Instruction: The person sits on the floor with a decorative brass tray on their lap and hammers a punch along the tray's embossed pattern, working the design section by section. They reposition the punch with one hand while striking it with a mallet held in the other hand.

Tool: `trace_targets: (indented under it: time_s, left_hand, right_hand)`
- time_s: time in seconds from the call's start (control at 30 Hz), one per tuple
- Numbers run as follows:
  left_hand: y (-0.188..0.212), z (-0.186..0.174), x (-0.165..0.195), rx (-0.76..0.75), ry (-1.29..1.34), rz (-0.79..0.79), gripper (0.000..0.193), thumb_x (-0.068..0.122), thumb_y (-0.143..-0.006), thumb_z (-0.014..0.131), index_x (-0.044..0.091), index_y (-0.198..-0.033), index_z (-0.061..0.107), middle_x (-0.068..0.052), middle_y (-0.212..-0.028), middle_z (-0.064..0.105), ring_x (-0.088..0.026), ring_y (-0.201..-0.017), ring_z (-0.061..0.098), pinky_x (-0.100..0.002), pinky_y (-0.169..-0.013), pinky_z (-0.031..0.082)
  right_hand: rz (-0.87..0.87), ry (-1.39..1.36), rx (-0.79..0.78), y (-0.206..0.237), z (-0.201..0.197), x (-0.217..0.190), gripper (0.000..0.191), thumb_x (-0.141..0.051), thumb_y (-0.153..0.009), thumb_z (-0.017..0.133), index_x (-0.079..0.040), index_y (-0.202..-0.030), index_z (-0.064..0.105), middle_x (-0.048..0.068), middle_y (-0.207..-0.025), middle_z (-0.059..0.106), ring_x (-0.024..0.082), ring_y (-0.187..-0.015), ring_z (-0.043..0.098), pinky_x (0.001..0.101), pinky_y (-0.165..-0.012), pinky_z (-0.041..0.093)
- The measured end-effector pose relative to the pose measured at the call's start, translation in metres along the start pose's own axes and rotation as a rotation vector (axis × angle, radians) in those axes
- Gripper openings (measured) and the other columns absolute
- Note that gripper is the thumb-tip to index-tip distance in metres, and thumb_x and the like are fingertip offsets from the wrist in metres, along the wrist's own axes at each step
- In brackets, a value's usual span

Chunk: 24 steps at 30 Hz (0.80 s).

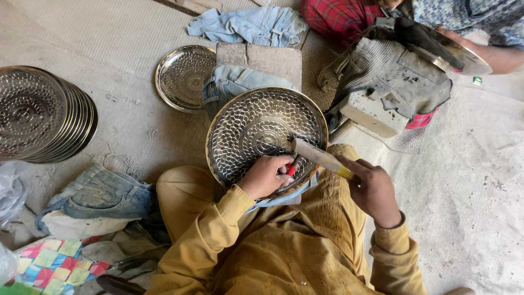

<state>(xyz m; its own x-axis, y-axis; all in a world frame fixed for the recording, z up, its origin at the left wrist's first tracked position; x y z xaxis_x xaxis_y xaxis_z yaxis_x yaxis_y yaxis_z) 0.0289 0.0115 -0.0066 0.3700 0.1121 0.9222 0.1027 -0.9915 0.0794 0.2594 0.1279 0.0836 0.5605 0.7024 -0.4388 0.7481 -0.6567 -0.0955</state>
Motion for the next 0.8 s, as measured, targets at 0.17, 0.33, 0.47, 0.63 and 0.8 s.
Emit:
trace_targets:
  time_s: [0.17, 0.33, 0.47, 0.63, 0.8]
  left_hand:
    - [0.003, -0.003, 0.001, -0.009, 0.021, 0.052, 0.041, 0.006, -0.083, 0.081, 0.002, -0.121, 0.069, -0.01, -0.076, 0.075, -0.016, -0.063, 0.073, -0.033, -0.059, 0.054]
    - [0.003, -0.005, 0.002, 0.011, -0.003, 0.062, 0.042, 0.005, -0.08, 0.082, 0.0, -0.12, 0.069, -0.011, -0.076, 0.074, -0.018, -0.063, 0.072, -0.034, -0.06, 0.054]
    - [0.005, -0.007, 0.002, -0.01, -0.009, 0.069, 0.04, 0.005, -0.081, 0.082, 0.001, -0.119, 0.07, -0.011, -0.076, 0.074, -0.018, -0.061, 0.071, -0.035, -0.059, 0.053]
    - [0.004, -0.005, -0.002, -0.034, -0.011, 0.05, 0.04, 0.005, -0.082, 0.081, 0.002, -0.121, 0.07, -0.01, -0.077, 0.076, -0.016, -0.062, 0.072, -0.033, -0.059, 0.055]
    - [0.003, -0.004, -0.006, -0.059, -0.062, 0.01, 0.04, 0.008, -0.083, 0.08, 0.004, -0.122, 0.07, -0.007, -0.081, 0.076, -0.015, -0.062, 0.071, -0.032, -0.057, 0.055]
  right_hand:
    - [-0.027, -0.022, 0.116, 0.003, -0.001, 0.002, 0.063, 0.009, -0.076, 0.071, -0.016, -0.134, 0.071, 0.009, -0.093, 0.073, 0.022, -0.07, 0.065, 0.0344, -0.065, 0.053]
    - [0.088, -0.156, 0.193, 0.006, 0.005, 0.001, 0.062, 0.008, -0.078, 0.071, -0.014, -0.136, 0.068, 0.008, -0.089, 0.069, 0.022, -0.067, 0.059, 0.0339, -0.063, 0.05]
    - [0.057, -0.2, 0.187, 0.009, 0.008, 0.002, 0.059, 0.006, -0.08, 0.072, -0.014, -0.135, 0.068, 0.006, -0.089, 0.068, 0.02, -0.069, 0.06, 0.0328, -0.065, 0.051]
    - [0.054, -0.097, 0.103, 0.01, 0.013, 0.005, 0.058, 0.007, -0.08, 0.073, -0.014, -0.134, 0.072, 0.007, -0.09, 0.07, 0.017, -0.065, 0.06, 0.0328, -0.063, 0.051]
    - [-0.042, 0.007, 0.079, 0.011, 0.015, 0.004, 0.056, 0.008, -0.077, 0.075, -0.015, -0.128, 0.074, 0.005, -0.091, 0.074, 0.014, -0.064, 0.06, 0.0322, -0.063, 0.051]
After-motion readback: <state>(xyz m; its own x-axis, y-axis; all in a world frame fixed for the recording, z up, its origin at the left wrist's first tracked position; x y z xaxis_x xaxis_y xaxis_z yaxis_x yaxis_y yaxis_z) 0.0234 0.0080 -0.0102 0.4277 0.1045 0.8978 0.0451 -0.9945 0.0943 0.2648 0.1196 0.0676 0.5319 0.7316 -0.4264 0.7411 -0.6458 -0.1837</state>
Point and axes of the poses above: each hand's wrist, its own y-axis away from the middle knuckle, its own z-axis out of the palm, x = y × z, the point moved 1 cm from there along -y, towards the middle knuckle
